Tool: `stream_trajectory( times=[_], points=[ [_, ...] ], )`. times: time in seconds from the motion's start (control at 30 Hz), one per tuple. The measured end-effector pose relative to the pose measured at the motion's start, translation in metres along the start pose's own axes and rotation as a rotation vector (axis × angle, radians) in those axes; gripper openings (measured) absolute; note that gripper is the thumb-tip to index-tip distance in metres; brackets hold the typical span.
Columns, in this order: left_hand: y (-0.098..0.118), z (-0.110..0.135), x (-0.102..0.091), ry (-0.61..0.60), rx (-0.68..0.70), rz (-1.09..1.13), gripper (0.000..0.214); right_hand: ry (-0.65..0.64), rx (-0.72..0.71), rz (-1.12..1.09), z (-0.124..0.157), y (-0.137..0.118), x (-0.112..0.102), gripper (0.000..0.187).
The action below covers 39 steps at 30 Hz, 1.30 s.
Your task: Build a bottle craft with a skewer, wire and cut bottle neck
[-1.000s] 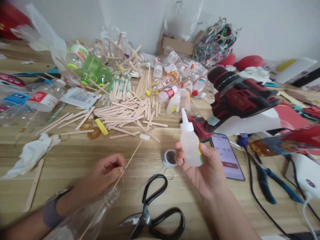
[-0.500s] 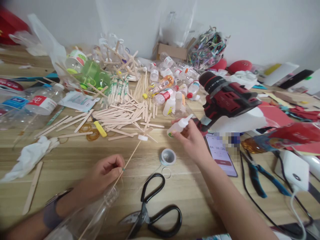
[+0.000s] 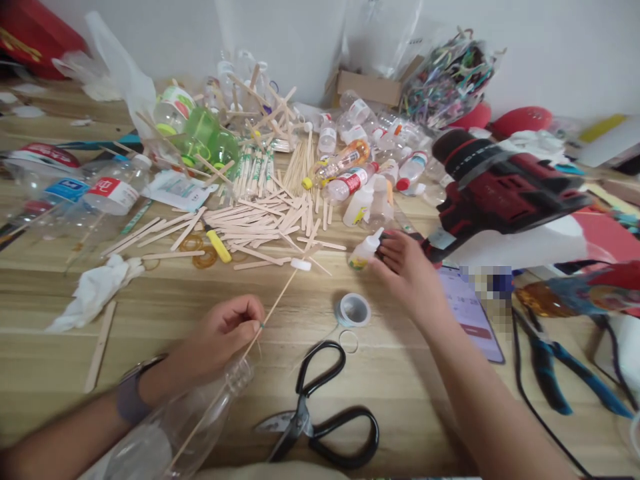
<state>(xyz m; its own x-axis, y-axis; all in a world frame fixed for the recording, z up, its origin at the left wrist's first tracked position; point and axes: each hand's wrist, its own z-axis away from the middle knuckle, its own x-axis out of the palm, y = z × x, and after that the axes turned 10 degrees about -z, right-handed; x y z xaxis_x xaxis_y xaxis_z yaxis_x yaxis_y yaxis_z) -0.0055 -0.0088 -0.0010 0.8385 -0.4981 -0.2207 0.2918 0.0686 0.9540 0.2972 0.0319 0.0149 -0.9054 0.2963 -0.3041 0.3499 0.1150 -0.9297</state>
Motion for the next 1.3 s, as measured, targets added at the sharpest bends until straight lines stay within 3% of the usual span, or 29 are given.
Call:
stream_trajectory(
  times=[0.07, 0.1, 0.17, 0.23, 0.33, 0.37, 0.43, 0.5, 0.6, 0.87, 1.3],
  points=[
    [0.002, -0.001, -0.001, 0.008, 0.001, 0.011, 0.008, 0.110, -0.023, 0.112, 0.023, -0.018, -0.006, 0.057],
    [0.003, -0.001, -0.001, 0.013, 0.001, 0.016, 0.008, 0.197, -0.054, 0.297, 0.037, -0.029, -0.007, 0.052],
    [0.005, -0.001, -0.002, 0.018, -0.002, 0.025, 0.009, 0.179, -0.088, 0.491, 0.065, -0.048, -0.006, 0.039],
    [0.007, 0.000, -0.001, 0.017, 0.003, 0.029, 0.009, -0.089, -0.073, 0.378, 0.086, -0.062, 0.004, 0.028],
    [0.009, 0.001, 0.000, 0.013, 0.035, 0.034, 0.009, -0.508, 0.232, 0.039, 0.098, -0.071, 0.032, 0.028],
    [0.010, 0.001, 0.000, 0.012, 0.047, 0.035, 0.009, -0.605, 0.349, -0.090, 0.098, -0.072, 0.043, 0.032],
    [0.010, 0.001, 0.000, 0.006, 0.064, 0.032, 0.009, -0.649, 0.517, -0.292, 0.093, -0.070, 0.064, 0.044],
    [0.011, 0.001, 0.001, -0.002, 0.067, 0.035, 0.009, -0.598, 0.580, -0.416, 0.087, -0.065, 0.079, 0.050],
    [0.010, 0.001, 0.001, -0.010, 0.064, 0.046, 0.008, -0.493, 0.596, -0.567, 0.079, -0.058, 0.091, 0.040],
    [0.009, 0.000, 0.000, -0.054, 0.022, 0.102, 0.008, -0.363, 0.669, -0.785, 0.073, -0.056, 0.097, 0.029],
    [0.008, -0.002, -0.003, -0.159, -0.027, 0.397, 0.012, -0.252, 0.551, -0.652, 0.081, -0.060, 0.098, 0.032]
  ],
)
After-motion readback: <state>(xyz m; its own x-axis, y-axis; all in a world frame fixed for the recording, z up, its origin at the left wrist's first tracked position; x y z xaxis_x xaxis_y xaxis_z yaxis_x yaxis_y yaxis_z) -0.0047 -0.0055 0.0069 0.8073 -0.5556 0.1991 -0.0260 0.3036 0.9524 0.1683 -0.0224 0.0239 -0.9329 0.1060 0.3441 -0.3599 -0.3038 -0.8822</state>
